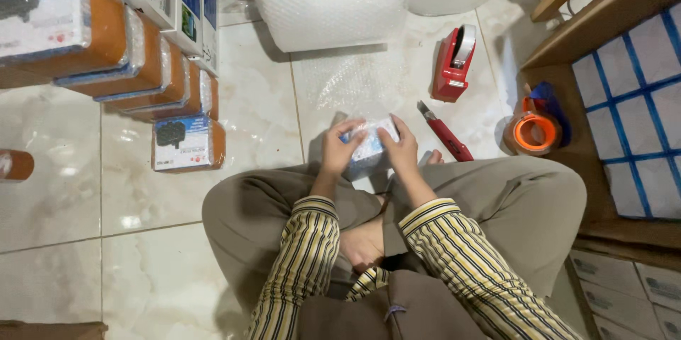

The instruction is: The person sits on the floor and wraps small rectangular boxes with bubble wrap. They use a tape dispenser to secure the bubble wrap around each box and then place the wrapped boxes in a stack.

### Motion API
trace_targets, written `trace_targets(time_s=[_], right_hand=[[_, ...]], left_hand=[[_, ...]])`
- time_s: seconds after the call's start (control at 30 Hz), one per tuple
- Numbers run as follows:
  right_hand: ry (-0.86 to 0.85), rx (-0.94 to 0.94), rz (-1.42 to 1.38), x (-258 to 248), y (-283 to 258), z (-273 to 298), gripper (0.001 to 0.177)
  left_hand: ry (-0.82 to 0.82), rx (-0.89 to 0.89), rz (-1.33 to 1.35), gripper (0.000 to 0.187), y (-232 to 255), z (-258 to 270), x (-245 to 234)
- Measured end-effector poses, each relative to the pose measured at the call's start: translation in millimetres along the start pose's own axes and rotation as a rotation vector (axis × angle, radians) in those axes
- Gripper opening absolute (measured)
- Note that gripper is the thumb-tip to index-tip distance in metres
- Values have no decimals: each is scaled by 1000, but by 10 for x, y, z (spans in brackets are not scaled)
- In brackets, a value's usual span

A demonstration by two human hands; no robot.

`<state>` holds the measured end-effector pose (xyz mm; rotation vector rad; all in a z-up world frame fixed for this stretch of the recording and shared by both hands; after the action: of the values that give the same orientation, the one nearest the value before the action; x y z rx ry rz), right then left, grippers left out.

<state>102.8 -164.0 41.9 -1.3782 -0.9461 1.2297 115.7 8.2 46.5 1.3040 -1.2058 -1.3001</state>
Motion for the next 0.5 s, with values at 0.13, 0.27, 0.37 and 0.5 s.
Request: trace_targets(time_s=[0.13, 0.27, 0.37, 0.5], right_hand=[[140, 62, 102, -103, -142, 123, 45], [205, -85, 4, -97, -279, 161, 26], [130, -225, 50, -58, -276, 96, 15], [4, -117, 51, -18, 0, -108, 18]], left_hand=[[79, -12, 175, 32, -11, 10, 11], [118, -6, 263, 37, 1, 3, 6], [119, 6, 287, 31, 51, 22, 8], [116, 36, 229, 23, 110, 35, -10]])
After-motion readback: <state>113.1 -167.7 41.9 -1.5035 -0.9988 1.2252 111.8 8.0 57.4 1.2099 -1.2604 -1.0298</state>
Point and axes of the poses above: each hand's wrist, its own z-axis away from the middle knuckle, its own x-axis out of the palm, y = z × x, the point moved 9 cm from there along -z, towards the middle knuckle, and after that the axes turned 1 degree about -x, right-handed, at the moved point
